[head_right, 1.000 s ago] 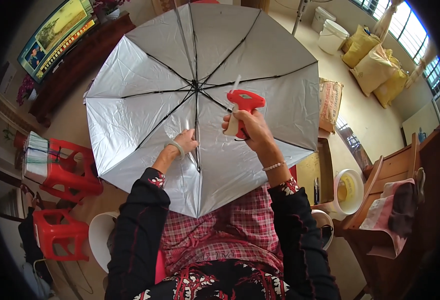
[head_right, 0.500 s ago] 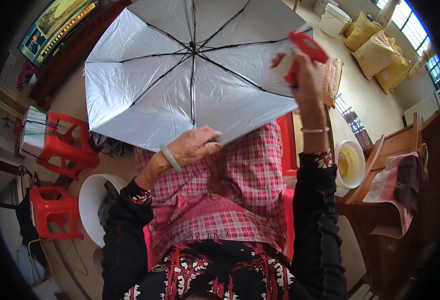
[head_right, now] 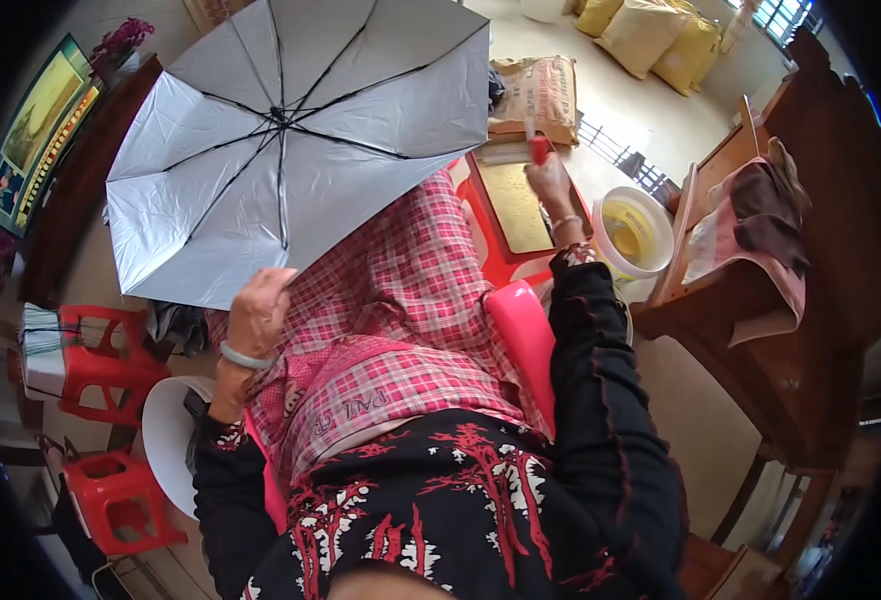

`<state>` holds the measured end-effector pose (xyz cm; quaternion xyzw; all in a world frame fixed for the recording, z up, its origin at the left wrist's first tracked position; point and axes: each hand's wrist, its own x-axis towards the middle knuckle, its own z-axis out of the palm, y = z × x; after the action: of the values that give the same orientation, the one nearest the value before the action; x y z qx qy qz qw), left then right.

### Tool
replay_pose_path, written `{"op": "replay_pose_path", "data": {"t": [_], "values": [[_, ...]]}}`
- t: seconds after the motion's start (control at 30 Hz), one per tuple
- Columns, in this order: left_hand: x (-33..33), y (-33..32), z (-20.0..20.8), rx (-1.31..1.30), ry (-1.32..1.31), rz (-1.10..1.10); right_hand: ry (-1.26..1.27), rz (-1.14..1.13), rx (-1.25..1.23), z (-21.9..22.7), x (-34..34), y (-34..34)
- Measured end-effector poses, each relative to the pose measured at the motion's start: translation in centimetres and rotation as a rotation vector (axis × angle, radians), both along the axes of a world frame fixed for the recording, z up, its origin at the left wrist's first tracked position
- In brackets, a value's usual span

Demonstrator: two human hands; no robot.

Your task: Repairing or treating the fabric of an umbrella using a small applicator tool.

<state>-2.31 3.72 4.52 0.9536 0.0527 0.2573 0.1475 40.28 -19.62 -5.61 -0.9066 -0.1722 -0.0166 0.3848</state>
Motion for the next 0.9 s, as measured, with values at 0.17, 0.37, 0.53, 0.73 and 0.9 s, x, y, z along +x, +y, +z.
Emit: {"op": "replay_pose_path", "data": {"t": [0.17,0.37,0.53,0.73,0.9], "values": [[-0.8,-1.0,1.5,-0.002,0.021,0.074,-0.008,0.069,-0.425,-3.5,-3.8,-2.0],[-3.4,-1.9,1.2,-0.102,0.128,-0.003,-0.206,0.127,-0.515,-7.3,-4.3,-2.8],[-4.3,-1.9,1.3,-0.234,0.077,-0.008,-0.184,0.122,-0.585,-6.7,-4.9,-1.5],[-4.2,-2.2,0.7,-0.041,0.037,0.049,0.054,0.404,0.317,-3.9,0.4,-2.4],[-4.0,-2.5,0.2,-0.224,0.146,-0.138,-0.284,-0.025,0.547,5.7,8.6,-2.7]]}}
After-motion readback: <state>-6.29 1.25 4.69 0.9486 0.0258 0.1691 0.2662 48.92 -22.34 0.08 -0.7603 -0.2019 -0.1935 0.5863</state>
